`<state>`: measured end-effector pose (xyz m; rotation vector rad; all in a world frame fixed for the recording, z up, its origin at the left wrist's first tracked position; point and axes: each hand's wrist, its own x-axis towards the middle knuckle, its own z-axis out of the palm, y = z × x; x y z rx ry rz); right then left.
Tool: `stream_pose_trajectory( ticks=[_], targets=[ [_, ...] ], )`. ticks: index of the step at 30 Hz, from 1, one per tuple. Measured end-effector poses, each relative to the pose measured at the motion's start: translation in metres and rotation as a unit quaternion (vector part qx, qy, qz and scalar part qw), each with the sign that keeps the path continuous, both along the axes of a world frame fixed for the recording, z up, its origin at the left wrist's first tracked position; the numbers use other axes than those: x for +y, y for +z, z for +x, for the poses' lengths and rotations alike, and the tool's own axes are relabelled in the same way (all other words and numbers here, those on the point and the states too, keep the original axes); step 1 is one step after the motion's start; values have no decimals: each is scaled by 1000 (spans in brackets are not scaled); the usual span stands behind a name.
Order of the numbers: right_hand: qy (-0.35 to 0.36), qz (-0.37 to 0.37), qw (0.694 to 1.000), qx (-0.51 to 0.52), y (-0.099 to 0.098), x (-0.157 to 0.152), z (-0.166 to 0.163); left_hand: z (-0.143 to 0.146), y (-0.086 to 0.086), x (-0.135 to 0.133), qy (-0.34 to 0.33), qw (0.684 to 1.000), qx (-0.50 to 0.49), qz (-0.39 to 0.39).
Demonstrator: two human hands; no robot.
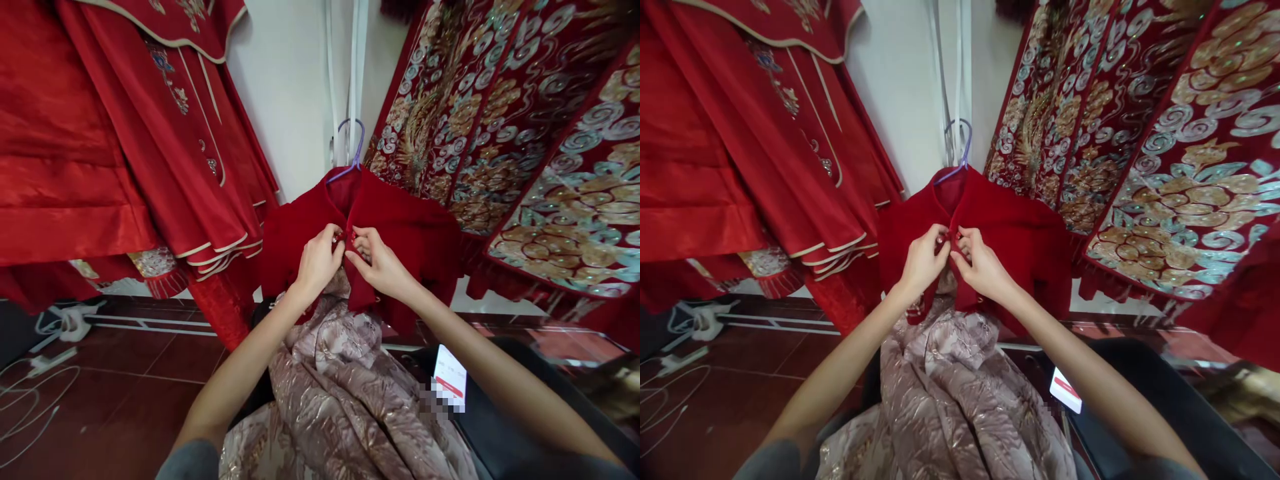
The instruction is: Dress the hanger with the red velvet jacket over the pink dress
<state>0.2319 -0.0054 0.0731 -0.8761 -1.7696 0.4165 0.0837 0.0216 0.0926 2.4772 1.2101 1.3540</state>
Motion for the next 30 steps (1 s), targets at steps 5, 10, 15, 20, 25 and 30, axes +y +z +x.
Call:
stream_pose_trajectory(
  ticks=[5,10,15,20,25,30],
  targets=[
    [1,-28,995,101,-10,2,3,-5,-9,4,-27,998,-54,-6],
    [-44,12,978,202,-15,14,1,2,-20,10,-64,969,-232,-61],
    [-33,30,978,204,-13,21,7,9,-21,18,-81,940,-320,-89],
    [-28,9,984,178,-8,18,16,8,-19,22,-78,949,-297,-68],
    [-10,-8,985,170,-5,18,17,9,-17,22,-96,953,-282,-61],
    [-26,-11,986,165,-5,23,15,7,-12,18,-111,958,-248,-95]
  ],
)
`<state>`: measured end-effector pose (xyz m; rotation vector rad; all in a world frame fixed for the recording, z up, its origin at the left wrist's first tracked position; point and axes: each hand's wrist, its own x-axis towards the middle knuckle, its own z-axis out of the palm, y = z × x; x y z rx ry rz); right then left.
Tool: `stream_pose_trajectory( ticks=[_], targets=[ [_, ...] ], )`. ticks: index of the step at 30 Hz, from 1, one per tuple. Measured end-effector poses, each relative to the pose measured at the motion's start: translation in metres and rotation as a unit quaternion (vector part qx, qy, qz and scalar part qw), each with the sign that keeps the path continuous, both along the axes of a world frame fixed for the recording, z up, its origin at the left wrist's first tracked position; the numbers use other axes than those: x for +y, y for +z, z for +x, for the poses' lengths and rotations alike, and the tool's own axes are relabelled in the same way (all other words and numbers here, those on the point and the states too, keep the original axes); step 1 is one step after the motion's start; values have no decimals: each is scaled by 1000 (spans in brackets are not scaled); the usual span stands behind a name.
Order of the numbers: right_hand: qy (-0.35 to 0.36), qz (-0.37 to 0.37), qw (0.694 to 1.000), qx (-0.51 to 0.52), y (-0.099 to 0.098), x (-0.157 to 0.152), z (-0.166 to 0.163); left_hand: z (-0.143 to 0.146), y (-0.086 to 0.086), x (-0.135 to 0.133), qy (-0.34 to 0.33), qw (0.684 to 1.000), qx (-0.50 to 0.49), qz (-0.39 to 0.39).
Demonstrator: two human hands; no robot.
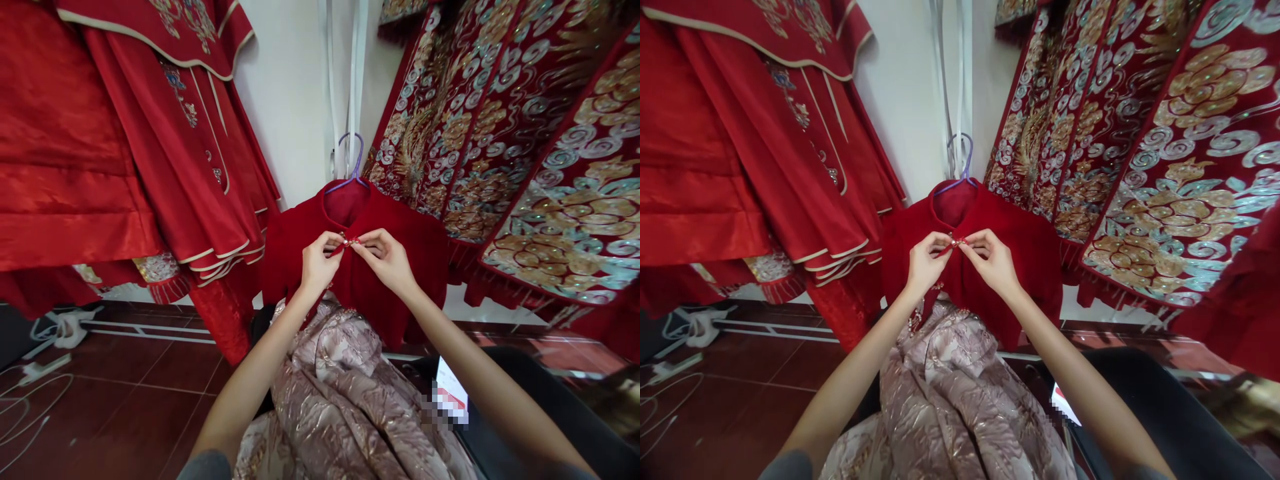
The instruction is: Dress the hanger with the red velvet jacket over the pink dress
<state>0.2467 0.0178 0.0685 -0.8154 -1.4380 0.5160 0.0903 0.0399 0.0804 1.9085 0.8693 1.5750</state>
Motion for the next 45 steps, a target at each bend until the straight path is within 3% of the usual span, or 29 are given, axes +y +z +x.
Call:
stream_pose_trajectory(
  ticks=[6,15,24,32,35,39,42,45],
  targets=[
    [-15,21,999,19,3,2,-2,-10,11,-8,-20,994,95,42],
    [-31,36,997,-58,14,-9,1,-9,28,-2,38,958,243,150],
    [-4,17,998,-61,19,-1,6,-18,37,1,19,936,307,171],
    [20,16,992,-125,23,6,13,-16,44,4,36,894,381,231],
    [20,25,991,-131,19,7,11,-12,35,2,9,926,324,194],
    [10,32,999,-42,-2,0,-1,-3,7,-1,-88,992,92,26],
    [16,29,999,-10,-23,-14,-18,5,-16,-4,-161,978,-72,-114],
    [-7,36,999,-31,-44,-31,-33,11,-33,-8,-195,946,-183,-185]
  ],
)
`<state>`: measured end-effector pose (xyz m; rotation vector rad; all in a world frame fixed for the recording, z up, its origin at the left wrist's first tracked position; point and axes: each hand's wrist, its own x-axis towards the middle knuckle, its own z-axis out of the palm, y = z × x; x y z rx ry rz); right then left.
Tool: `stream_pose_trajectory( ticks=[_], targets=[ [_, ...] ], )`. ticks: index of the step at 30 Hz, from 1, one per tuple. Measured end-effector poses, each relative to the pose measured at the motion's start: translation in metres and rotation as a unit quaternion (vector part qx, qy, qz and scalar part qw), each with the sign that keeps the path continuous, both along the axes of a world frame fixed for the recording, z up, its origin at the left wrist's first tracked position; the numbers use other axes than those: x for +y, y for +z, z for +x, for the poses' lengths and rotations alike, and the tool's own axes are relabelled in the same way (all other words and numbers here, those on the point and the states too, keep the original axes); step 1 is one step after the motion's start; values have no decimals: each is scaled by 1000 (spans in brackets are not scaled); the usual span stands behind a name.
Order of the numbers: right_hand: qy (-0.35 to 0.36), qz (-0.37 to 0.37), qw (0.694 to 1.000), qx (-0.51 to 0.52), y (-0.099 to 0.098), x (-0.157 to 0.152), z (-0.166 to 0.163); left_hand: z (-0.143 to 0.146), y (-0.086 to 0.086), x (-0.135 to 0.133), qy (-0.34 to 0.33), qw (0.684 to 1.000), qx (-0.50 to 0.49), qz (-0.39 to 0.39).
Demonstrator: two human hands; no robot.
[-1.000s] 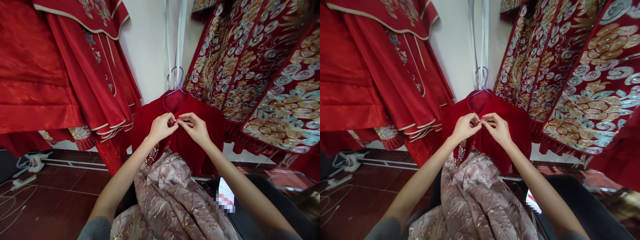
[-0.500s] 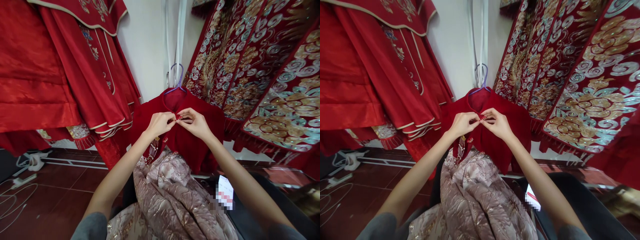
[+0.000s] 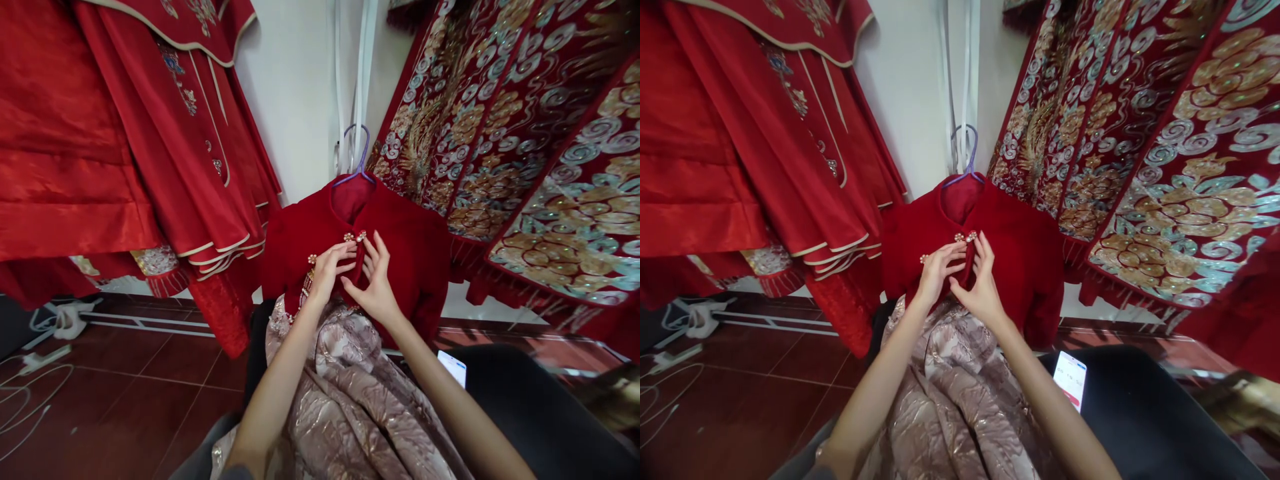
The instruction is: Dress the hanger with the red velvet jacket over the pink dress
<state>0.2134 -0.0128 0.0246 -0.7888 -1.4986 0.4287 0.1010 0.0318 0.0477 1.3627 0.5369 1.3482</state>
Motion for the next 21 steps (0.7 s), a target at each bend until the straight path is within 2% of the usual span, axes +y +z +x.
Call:
stream_pose_trajectory(
  ticks=[3,6,8,11,13,17,19,21],
  targets=[
    [-86,-36,996,7,-16,-14,-4,1,-6,-6,-16,998,-50,-28],
    [-149,-98,983,36,-23,-26,2,-3,-8,-13,-74,992,-83,-58],
    [-161,-105,980,47,-21,-36,6,-5,-10,-17,-109,986,-93,-80],
    [-166,-70,981,66,-9,-51,3,-3,-15,-23,-115,984,-84,-110],
    [-134,-56,986,77,-1,-60,-4,0,-18,-27,-109,983,-82,-124],
    [22,-85,991,98,6,-67,-22,2,-24,-31,-60,988,-82,-117],
    [53,-98,988,108,5,-61,-27,-2,-26,-30,-3,993,-57,-108],
    [51,-103,987,111,4,-51,-30,-8,-28,-29,83,991,-18,-99]
  ],
)
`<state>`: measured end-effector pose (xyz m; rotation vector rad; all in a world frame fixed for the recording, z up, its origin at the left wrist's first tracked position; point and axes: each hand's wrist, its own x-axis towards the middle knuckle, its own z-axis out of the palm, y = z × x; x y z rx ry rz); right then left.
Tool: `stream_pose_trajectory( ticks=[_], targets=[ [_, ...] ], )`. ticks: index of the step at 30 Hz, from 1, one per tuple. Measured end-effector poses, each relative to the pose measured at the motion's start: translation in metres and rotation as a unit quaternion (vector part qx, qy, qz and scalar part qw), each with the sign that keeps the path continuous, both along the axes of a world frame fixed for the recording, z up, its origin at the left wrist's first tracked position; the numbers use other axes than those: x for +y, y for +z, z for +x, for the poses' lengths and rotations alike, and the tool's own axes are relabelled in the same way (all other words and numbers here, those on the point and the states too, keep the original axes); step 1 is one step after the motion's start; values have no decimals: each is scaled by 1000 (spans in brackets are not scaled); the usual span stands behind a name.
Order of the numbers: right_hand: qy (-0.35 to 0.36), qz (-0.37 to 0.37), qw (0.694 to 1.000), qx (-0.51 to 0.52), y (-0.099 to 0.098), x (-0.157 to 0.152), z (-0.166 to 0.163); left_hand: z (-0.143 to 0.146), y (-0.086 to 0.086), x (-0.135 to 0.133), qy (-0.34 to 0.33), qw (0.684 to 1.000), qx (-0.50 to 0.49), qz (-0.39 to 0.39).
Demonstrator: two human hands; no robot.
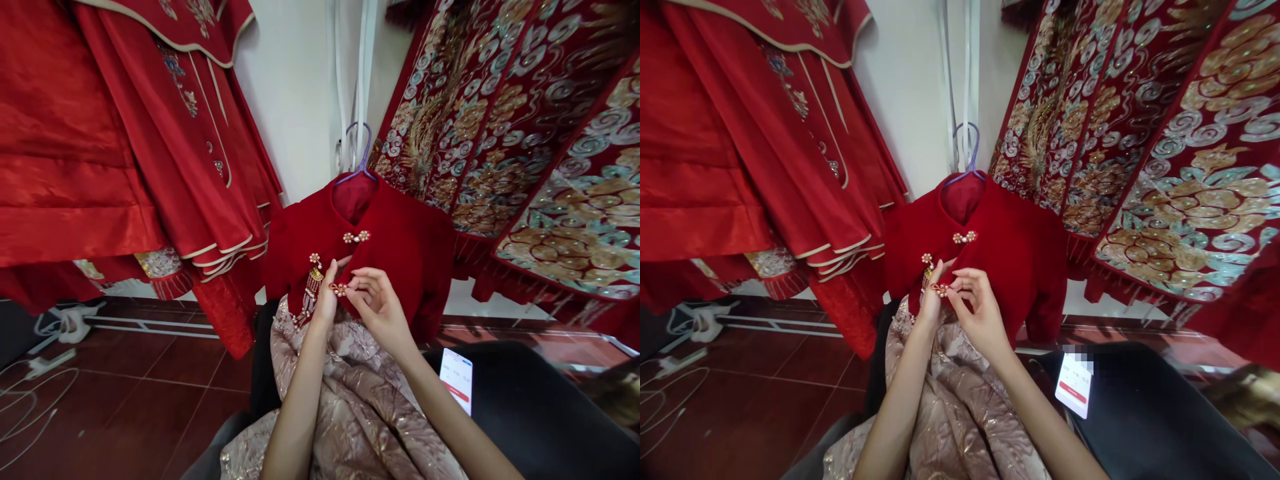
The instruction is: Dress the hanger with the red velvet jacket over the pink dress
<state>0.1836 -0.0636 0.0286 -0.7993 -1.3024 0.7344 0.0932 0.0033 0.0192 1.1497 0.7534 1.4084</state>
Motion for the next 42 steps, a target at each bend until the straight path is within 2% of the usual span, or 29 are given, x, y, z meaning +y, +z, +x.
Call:
stream_pose_trajectory(
  ticks=[3,6,9,11,17,24,42],
  targets=[
    [10,-7,1000,-9,0,16,-1,-10,-2,1,113,990,72,36],
    [53,-32,998,-11,0,28,-2,-17,-2,-1,188,971,112,96],
    [80,-51,995,-2,-1,36,-3,-19,-4,-2,272,949,115,108],
    [72,-47,996,6,-3,41,-3,-19,-7,0,293,946,97,100],
    [-4,-8,1000,2,-17,67,-2,-18,-14,9,246,966,42,60],
    [-61,35,995,-70,-22,83,-4,-25,-16,12,214,973,50,73],
    [-74,49,989,-120,-17,88,-6,-28,-17,19,212,968,65,115]
  ],
)
